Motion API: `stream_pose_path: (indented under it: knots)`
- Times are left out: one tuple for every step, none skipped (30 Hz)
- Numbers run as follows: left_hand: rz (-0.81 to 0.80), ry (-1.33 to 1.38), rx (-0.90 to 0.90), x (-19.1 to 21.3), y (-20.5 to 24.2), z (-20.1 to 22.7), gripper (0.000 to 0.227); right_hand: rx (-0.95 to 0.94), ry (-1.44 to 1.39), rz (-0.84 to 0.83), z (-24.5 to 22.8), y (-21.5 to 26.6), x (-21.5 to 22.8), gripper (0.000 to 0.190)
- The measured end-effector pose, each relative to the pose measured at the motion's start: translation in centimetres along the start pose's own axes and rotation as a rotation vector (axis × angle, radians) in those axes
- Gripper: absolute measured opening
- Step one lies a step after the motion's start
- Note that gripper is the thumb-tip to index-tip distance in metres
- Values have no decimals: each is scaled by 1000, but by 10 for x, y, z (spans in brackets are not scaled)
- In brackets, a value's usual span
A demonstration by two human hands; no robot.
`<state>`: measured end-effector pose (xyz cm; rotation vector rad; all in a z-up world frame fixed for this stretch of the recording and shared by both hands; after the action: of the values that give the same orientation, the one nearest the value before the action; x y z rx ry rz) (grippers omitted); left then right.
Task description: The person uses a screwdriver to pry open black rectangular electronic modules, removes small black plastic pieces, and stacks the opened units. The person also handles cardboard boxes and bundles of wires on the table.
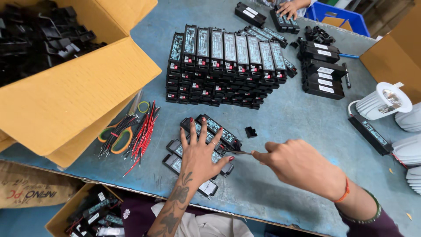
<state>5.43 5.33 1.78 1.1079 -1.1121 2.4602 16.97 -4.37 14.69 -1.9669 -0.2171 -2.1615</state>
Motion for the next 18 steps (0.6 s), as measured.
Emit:
stream_pose_path:
  knots:
    - [12,11,-12,0,0,0,80,-31,-40,45,6,6,2,45]
    - [24,22,-24,1,-1,-2,79,-63,-81,89,11,14,2,43]
    - [35,33,-28,2,1,-3,78,-118,-93,142,19,25,2,43]
    - [69,18,-43,4,1,-4,76,-172,-104,195,25,38,1,43]
    - [95,2,-55,7,3,-4,74,-227,-122,243,30,52,-2,43]
    - [122,-13,-66,9,6,-4,73,-257,-153,240,33,66,-9,43]
    - [118,-62,-23,10,9,-8,73,-293,-188,234,36,81,-18,42]
    - [114,-112,19,11,11,-11,74,-330,-223,229,37,93,-28,42]
    - [108,-158,57,12,13,-13,75,-354,-252,227,34,105,-38,42]
    - [102,-185,95,14,14,-15,78,-378,-281,225,32,115,-46,41]
    - [98,-210,133,15,15,-16,80,-403,-307,224,31,124,-53,41]
    - [94,-236,171,16,15,-17,83,-408,-334,243,29,129,-58,41]
    - [111,-240,172,18,14,-14,83,-413,-362,262,26,132,-63,41]
    - [127,-244,174,20,14,-12,82,-419,-390,282,23,134,-67,41]
    - [146,-252,176,23,13,-11,82,-411,-383,302,22,134,-70,41]
    - [133,-241,175,23,13,-10,81,-404,-377,322,21,134,-72,41]
    - [122,-231,177,23,13,-11,81,-393,-370,342,21,133,-73,41]
    - [111,-221,178,23,13,-11,81,-387,-354,326,22,133,-75,42]
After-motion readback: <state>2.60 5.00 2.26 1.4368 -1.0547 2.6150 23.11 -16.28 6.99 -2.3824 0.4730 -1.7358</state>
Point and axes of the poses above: each hand's wrist, its own y-axis away from the middle knuckle, its own x-axis out of the back of the hand, z = x × y, the point moved 8 cm from there along -y, towards the middle knuckle, and after that the axes turned 15 degrees about z, right-handed, at the moved point
